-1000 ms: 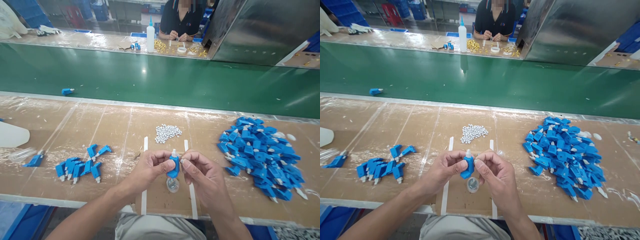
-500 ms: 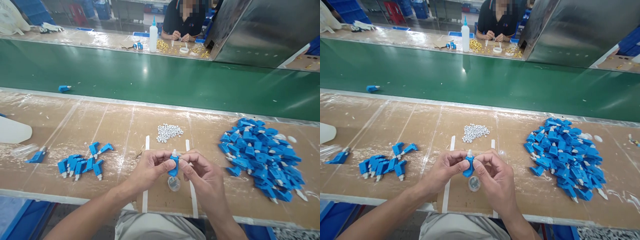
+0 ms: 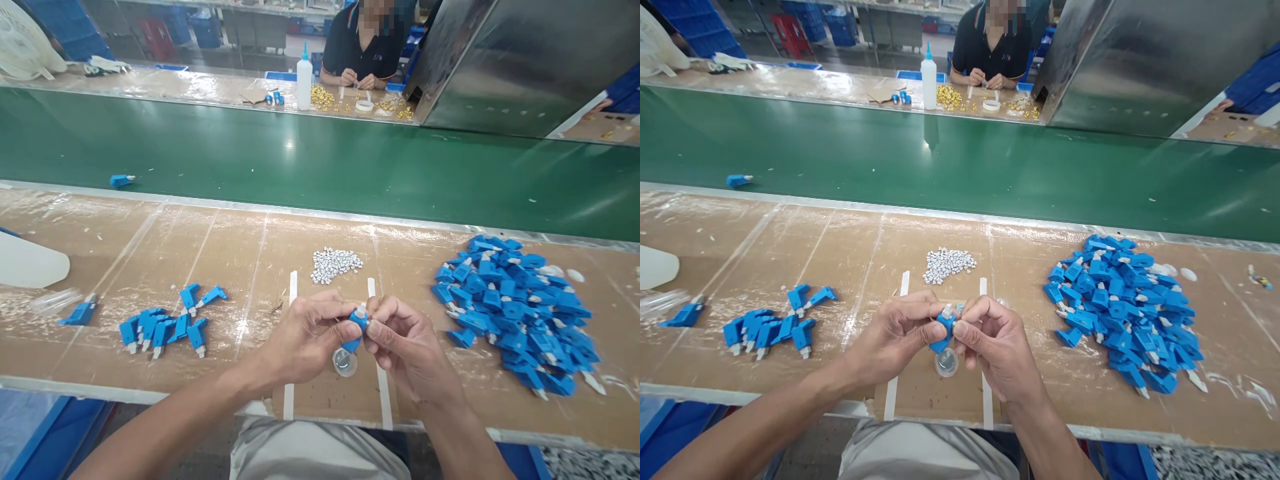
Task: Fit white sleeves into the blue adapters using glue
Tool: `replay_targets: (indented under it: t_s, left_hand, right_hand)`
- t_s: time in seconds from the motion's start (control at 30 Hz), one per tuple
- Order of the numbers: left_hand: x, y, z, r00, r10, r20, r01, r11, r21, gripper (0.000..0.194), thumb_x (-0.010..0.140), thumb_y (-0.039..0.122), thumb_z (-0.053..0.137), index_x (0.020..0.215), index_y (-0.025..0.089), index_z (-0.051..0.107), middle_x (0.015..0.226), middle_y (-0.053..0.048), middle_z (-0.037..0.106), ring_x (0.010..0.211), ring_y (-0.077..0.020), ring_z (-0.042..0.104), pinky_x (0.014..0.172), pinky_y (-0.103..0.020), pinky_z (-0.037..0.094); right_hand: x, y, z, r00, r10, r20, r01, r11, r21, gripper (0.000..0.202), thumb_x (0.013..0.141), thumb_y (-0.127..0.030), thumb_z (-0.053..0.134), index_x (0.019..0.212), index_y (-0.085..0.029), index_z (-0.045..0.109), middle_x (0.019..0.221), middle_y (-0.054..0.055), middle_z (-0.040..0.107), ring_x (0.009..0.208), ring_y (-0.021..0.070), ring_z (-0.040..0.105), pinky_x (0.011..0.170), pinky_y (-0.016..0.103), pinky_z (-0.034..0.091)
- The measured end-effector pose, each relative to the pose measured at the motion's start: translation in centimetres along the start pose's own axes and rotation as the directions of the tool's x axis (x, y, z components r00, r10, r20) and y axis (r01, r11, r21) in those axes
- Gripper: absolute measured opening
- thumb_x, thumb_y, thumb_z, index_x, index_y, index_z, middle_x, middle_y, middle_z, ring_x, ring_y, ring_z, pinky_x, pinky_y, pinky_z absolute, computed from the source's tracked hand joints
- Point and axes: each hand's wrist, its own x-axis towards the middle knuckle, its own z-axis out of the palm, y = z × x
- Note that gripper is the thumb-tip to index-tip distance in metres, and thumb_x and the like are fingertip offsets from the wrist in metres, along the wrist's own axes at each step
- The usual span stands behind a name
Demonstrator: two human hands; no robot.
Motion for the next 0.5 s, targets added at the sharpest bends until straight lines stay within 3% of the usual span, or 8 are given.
replay_targets:
  t_s: [0.13,0.2,0.27,0.37,0.4,0.5]
  left_hand:
    - [0.8,0.9,0.4,0.999,0.026,0.044,-0.027,0.999,0.023,0.035,0.101,0.035,0.050,0.084,0.017,0.074,0.080,-0.005,0.065,0.082,-0.0177,0.054,0.079,-0.029,0.040]
    - [2.5,0.6,0.2,0.999,0.005,0.047,-0.004,1.000,-0.007,0.033,0.099,0.038,0.053,0.085,0.017,0.074,0.082,-0.005,0.065,0.082,-0.0174,0.056,0.077,-0.028,0.042]
    - [5.8,0.0,-1.0,0.999,-0.047,-0.013,0.047,0.998,0.043,0.031,0.097,0.041,0.056,0.086,0.017,0.073,0.084,-0.004,0.065,0.080,-0.0164,0.059,0.073,-0.028,0.044]
    - [12.5,-0.7,-4.6,0.960,-0.080,-0.268,0.173,0.923,0.344,0.027,0.094,0.036,0.060,0.082,0.014,0.071,0.077,-0.002,0.065,0.073,-0.0137,0.059,0.071,-0.026,0.045]
    - [14.7,-0.6,-6.0,0.944,-0.054,-0.325,0.189,0.898,0.398,0.025,0.093,0.033,0.062,0.082,0.012,0.070,0.078,-0.003,0.065,0.076,-0.0138,0.059,0.073,-0.026,0.046]
    - [19.9,0.0,-9.1,0.949,0.007,-0.316,0.145,0.880,0.453,0.029,0.094,0.039,0.062,0.102,0.012,0.067,0.099,-0.004,0.067,0.088,-0.0182,0.064,0.079,-0.034,0.054]
  right_hand:
    - [0.5,0.1,-0.6,1.000,0.026,-0.011,-0.026,0.999,0.021,0.037,0.075,-0.040,0.089,0.069,-0.018,0.061,0.068,-0.001,0.060,0.049,0.0094,0.056,0.034,0.012,0.037]
    - [0.8,0.0,-1.2,0.999,0.017,-0.049,-0.016,1.000,0.025,0.040,0.074,-0.044,0.089,0.072,-0.018,0.060,0.063,-0.002,0.058,0.046,0.0080,0.052,0.034,0.011,0.034]
    - [0.9,-0.2,-2.1,0.990,-0.030,-0.137,0.032,0.999,0.017,0.040,0.077,-0.047,0.087,0.076,-0.018,0.059,0.057,-0.004,0.054,0.043,0.0061,0.044,0.034,0.010,0.030]
    - [-0.2,-0.5,-3.5,0.953,-0.122,-0.277,0.103,0.991,-0.081,0.039,0.081,-0.050,0.083,0.079,-0.019,0.059,0.055,-0.005,0.051,0.043,0.0063,0.040,0.035,0.012,0.027]
    - [-1.0,-0.6,-4.0,0.948,-0.137,-0.286,0.103,0.986,-0.132,0.039,0.083,-0.050,0.081,0.078,-0.019,0.059,0.055,-0.005,0.051,0.043,0.0070,0.040,0.036,0.013,0.027]
    - [-4.1,-0.5,-5.1,0.974,-0.108,-0.200,0.061,0.971,-0.230,0.040,0.084,-0.053,0.078,0.077,-0.018,0.060,0.056,-0.004,0.050,0.044,0.0087,0.040,0.038,0.017,0.031]
